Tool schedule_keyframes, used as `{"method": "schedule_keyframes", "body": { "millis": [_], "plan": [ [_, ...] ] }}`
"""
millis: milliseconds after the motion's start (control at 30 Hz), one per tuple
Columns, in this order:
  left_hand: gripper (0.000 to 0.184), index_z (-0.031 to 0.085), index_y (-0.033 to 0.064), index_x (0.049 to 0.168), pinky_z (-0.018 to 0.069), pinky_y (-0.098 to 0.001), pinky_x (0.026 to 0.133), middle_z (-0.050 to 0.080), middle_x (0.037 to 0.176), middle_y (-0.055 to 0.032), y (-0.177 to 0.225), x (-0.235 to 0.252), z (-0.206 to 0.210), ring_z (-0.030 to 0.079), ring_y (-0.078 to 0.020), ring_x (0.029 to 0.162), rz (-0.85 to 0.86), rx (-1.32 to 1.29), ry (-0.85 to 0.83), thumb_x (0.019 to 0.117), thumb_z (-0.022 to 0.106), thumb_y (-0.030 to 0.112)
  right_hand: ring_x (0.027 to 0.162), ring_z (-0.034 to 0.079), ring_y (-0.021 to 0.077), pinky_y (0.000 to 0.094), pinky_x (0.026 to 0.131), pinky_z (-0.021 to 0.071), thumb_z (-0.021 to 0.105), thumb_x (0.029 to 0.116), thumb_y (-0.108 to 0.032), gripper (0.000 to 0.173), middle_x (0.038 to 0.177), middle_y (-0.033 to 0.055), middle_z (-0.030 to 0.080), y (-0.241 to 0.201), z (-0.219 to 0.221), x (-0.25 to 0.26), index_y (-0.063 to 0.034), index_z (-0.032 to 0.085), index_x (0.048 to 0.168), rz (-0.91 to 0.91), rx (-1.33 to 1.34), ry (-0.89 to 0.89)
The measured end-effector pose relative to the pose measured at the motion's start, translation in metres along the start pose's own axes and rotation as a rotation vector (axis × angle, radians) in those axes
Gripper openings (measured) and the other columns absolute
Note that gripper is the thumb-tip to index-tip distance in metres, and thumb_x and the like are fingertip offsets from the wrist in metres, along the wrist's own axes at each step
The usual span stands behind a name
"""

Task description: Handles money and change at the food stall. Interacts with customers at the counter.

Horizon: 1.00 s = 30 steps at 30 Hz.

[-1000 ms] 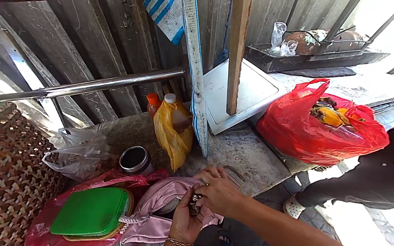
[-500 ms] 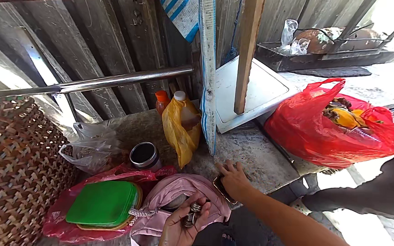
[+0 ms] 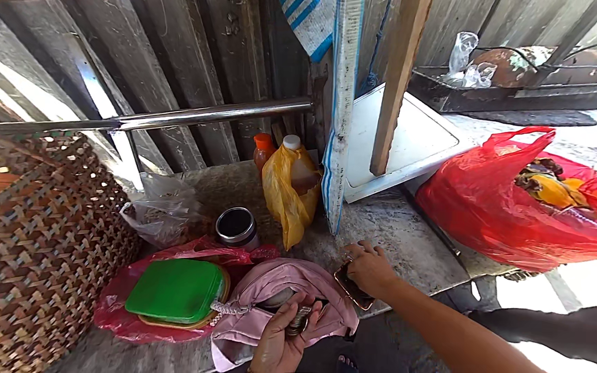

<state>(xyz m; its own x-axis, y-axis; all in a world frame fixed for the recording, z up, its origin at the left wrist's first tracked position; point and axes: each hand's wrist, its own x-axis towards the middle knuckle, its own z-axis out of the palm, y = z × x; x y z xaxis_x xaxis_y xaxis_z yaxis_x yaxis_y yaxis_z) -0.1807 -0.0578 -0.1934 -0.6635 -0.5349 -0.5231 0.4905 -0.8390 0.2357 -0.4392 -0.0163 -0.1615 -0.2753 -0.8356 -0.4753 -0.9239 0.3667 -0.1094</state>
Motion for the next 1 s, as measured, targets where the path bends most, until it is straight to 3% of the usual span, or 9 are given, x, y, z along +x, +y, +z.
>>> {"method": "schedule_keyframes", "body": {
  "millis": [133, 267, 400, 500, 600, 667, 733, 900, 1000],
  "plan": [
    [0.040, 0.065, -0.0042, 0.114, 0.0617, -0.0456, 0.087, 0.072, 0.108, -0.0245, 0.005, 0.005, 0.004, 0.073, -0.0371, 0.099, -0.041, -0.027, -0.056, 0.1112, 0.031, 0.017, 0.144, 0.039, 0.0382, 0.0639, 0.112, 0.0324, 0.059, 0.1008, -0.032, 0.028, 0.148, 0.0080, 0.056, -0.008, -0.016, -0.033, -0.0133, 0.079, 0.108, -0.086, 0.293, 0.291],
    [0.041, 0.065, -0.0053, 0.118, 0.0603, -0.0443, 0.087, 0.072, 0.108, -0.0238, 0.012, 0.006, 0.011, 0.073, -0.0353, 0.098, -0.076, 0.032, -0.115, 0.1095, 0.033, 0.018, 0.124, 0.058, 0.0316, 0.0595, 0.099, 0.0461, 0.070, 0.0924, -0.034, 0.022, 0.124, 0.0044, 0.070, -0.050, -0.012, -0.053, -0.0140, 0.078, 0.089, -0.348, 0.525, 0.567],
    [0.041, 0.066, -0.0025, 0.118, 0.0619, -0.0374, 0.074, 0.072, 0.099, -0.0196, 0.017, -0.001, 0.018, 0.073, -0.0272, 0.083, -0.038, 0.086, -0.126, 0.1096, 0.033, 0.021, 0.125, 0.058, 0.0309, 0.0588, 0.102, 0.0432, 0.072, 0.0917, -0.038, 0.023, 0.123, 0.0030, 0.071, -0.080, -0.008, -0.055, -0.0167, 0.080, 0.094, -0.428, 0.410, 0.502],
    [0.040, 0.067, -0.0021, 0.113, 0.0623, -0.0378, 0.079, 0.073, 0.103, -0.0187, 0.021, -0.005, 0.021, 0.074, -0.0275, 0.088, 0.017, 0.046, -0.101, 0.1103, 0.034, 0.019, 0.111, 0.064, 0.0266, 0.0522, 0.089, 0.0512, 0.071, 0.0914, -0.045, 0.025, 0.112, -0.0012, 0.073, -0.075, -0.004, -0.053, -0.0221, 0.079, 0.100, -0.502, 0.417, 0.642],
    [0.041, 0.067, -0.0025, 0.112, 0.0617, -0.0373, 0.077, 0.073, 0.101, -0.0189, 0.024, -0.008, 0.024, 0.073, -0.0269, 0.087, 0.049, 0.046, -0.088, 0.1107, 0.033, 0.020, 0.103, 0.064, 0.0216, 0.0414, 0.085, 0.0547, 0.065, 0.0973, -0.033, 0.016, 0.107, -0.0018, 0.071, -0.075, 0.000, -0.057, -0.0259, 0.076, 0.105, -0.697, 0.350, 0.683],
    [0.041, 0.067, -0.0028, 0.112, 0.0618, -0.0371, 0.074, 0.073, 0.098, -0.0188, 0.024, -0.010, 0.028, 0.073, -0.0264, 0.083, 0.044, 0.046, -0.078, 0.1104, 0.034, 0.020, 0.101, 0.064, 0.0239, 0.0425, 0.082, 0.0551, 0.063, 0.0969, -0.025, 0.016, 0.106, 0.0011, 0.069, -0.081, 0.004, -0.057, -0.0275, 0.077, 0.105, -0.769, 0.240, 0.672],
    [0.041, 0.067, -0.0030, 0.112, 0.0615, -0.0364, 0.072, 0.072, 0.095, -0.0182, 0.026, -0.012, 0.033, 0.072, -0.0255, 0.079, 0.048, 0.051, -0.074, 0.1103, 0.034, 0.021, 0.098, 0.064, 0.0251, 0.0427, 0.079, 0.0555, 0.065, 0.0952, -0.025, 0.013, 0.102, 0.0024, 0.068, -0.087, 0.008, -0.051, -0.0264, 0.078, 0.099, -0.772, 0.174, 0.704],
    [0.048, 0.066, -0.0040, 0.116, 0.0624, -0.0374, 0.072, 0.073, 0.099, -0.0202, 0.037, -0.018, 0.032, 0.073, -0.0280, 0.082, 0.053, 0.037, -0.078, 0.1111, 0.028, 0.025, 0.099, 0.061, 0.0155, 0.0316, 0.086, 0.0524, 0.063, 0.0994, -0.032, 0.018, 0.099, -0.0013, 0.068, -0.094, 0.012, -0.049, -0.0224, 0.078, 0.096, -0.755, 0.443, 0.765],
    [0.055, 0.063, -0.0049, 0.119, 0.0624, -0.0411, 0.078, 0.072, 0.102, -0.0214, 0.039, -0.018, 0.030, 0.073, -0.0309, 0.087, 0.070, 0.017, -0.059, 0.1124, 0.022, 0.032, 0.100, 0.063, 0.0095, 0.0242, 0.089, 0.0523, 0.068, 0.0960, -0.030, 0.017, 0.097, -0.0021, 0.070, -0.101, 0.009, -0.056, -0.0175, 0.079, 0.094, -0.659, 0.610, 0.788]
  ]
}}
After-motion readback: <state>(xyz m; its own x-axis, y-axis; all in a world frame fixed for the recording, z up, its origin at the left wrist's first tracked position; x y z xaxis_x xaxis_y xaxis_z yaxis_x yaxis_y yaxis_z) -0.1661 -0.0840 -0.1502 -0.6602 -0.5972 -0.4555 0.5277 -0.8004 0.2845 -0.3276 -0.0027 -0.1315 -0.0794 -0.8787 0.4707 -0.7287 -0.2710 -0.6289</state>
